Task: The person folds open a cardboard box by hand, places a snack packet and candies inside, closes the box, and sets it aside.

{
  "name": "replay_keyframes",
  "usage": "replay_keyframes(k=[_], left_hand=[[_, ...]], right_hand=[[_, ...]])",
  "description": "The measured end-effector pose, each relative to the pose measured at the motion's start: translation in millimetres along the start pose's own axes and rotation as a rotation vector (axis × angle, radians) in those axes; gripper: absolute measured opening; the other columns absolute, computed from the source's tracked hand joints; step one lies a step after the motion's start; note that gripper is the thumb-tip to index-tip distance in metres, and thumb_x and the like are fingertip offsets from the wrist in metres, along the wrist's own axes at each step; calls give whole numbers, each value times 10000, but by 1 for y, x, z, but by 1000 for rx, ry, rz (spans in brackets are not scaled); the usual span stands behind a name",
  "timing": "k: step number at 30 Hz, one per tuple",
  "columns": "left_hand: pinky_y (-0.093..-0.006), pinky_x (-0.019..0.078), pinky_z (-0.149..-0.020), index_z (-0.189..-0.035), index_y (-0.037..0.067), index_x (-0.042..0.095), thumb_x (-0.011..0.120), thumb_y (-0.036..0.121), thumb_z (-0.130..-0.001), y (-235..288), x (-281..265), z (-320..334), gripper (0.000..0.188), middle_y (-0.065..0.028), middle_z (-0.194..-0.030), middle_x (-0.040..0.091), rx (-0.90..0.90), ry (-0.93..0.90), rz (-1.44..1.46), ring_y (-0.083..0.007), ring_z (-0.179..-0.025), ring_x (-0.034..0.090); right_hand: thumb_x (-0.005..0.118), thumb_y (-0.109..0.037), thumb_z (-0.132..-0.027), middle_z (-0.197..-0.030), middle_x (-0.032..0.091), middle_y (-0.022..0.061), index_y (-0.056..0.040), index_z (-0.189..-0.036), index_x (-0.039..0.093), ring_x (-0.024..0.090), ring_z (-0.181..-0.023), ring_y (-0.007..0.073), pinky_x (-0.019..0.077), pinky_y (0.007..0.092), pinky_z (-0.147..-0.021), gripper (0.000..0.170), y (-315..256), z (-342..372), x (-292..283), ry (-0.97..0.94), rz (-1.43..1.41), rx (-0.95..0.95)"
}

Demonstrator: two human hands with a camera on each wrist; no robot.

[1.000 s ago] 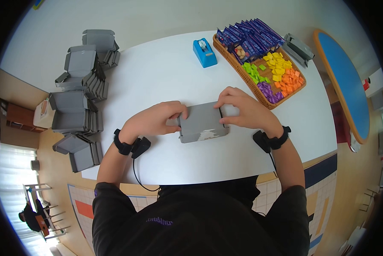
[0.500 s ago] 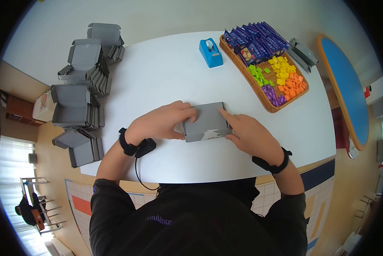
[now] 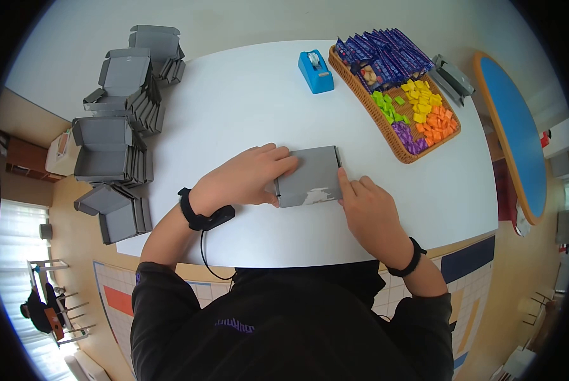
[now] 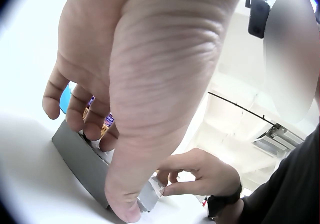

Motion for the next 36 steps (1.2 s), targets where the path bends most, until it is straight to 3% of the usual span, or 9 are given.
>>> replay_keyframes(k=[6, 8, 9, 11, 13, 18, 26, 36], left_hand=[[-425, 537, -927, -1238, 76, 579, 950, 124, -695, 0, 10, -2, 659, -91, -1114, 596, 23, 45, -25, -330, -1094, 608], [-429, 541, -923, -1232, 78, 575, 947, 118, -698, -3, 6, -3, 652, -92, -1109, 594, 6, 30, -44, -332, -1089, 610], [-432, 539, -910, -1193, 84, 564, 943, 111, -700, -5, 6, -3, 623, -94, -1099, 592, 17, 29, -2, -335, -1080, 609], [-434, 536, -898, -1153, 91, 552, 939, 104, -702, -8, 5, -4, 595, -95, -1090, 589, 31, 26, 37, -337, -1072, 608], [-432, 525, -870, -1067, 107, 509, 921, 84, -723, -11, 2, -5, 537, -96, -1063, 582, 36, -24, 111, -338, -1057, 601], [-425, 512, -856, -1025, 117, 484, 891, 67, -753, -20, 0, -5, 492, -95, -1040, 578, 69, -34, 218, -339, -1047, 593], [-425, 516, -830, -1002, 111, 489, 872, 88, -752, -15, 0, -4, 458, -98, -1031, 577, 30, -40, 174, -337, -1035, 594], [-436, 510, -812, -960, 99, 492, 909, 153, -706, -12, -5, -4, 491, -105, -1021, 539, 33, -86, 161, -343, -1027, 580]], right_hand=[[759, -79, -904, -780, 641, 78, 63, -1428, 573, 650, -817, 245, 561, 349, -722, 574, -6, 1, -2, -45, -83, 80], [777, -99, -892, -769, 650, 89, 16, -1272, 597, 670, -810, 275, 554, 373, -709, 436, 0, 1, 2, -61, -149, 106], [777, -99, -892, -769, 650, 89, 16, -1272, 597, 670, -810, 275, 554, 373, -709, 436, 3, -1, 2, -52, -146, 104], [811, -117, -864, -770, 663, 88, -54, -1111, 585, 685, -823, 300, 545, 413, -706, 341, 9, -4, 2, -77, -134, 119], [824, -126, -854, -778, 667, 86, -71, -1094, 579, 686, -830, 305, 541, 430, -708, 347, 14, -12, -7, -96, -207, 113], [843, -102, -832, -785, 670, 73, -92, -1075, 569, 685, -850, 312, 540, 459, -726, 366, 29, -20, -11, -117, -311, 25], [840, -10, -838, -850, 787, 89, -53, -997, 631, 764, -772, 246, 580, 327, -726, 266, 67, -48, -16, -481, -755, -16], [870, -53, -836, -805, 747, 33, -79, -986, 593, 728, -776, 185, 534, 316, -727, 315, 74, -50, 1, -520, -842, 63]])
Point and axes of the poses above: each hand's wrist, its own z-axis away from the middle knuckle, its own x-axis out of the palm, y = z × x, the point moved 1 cm from there along -z, towards the middle knuckle
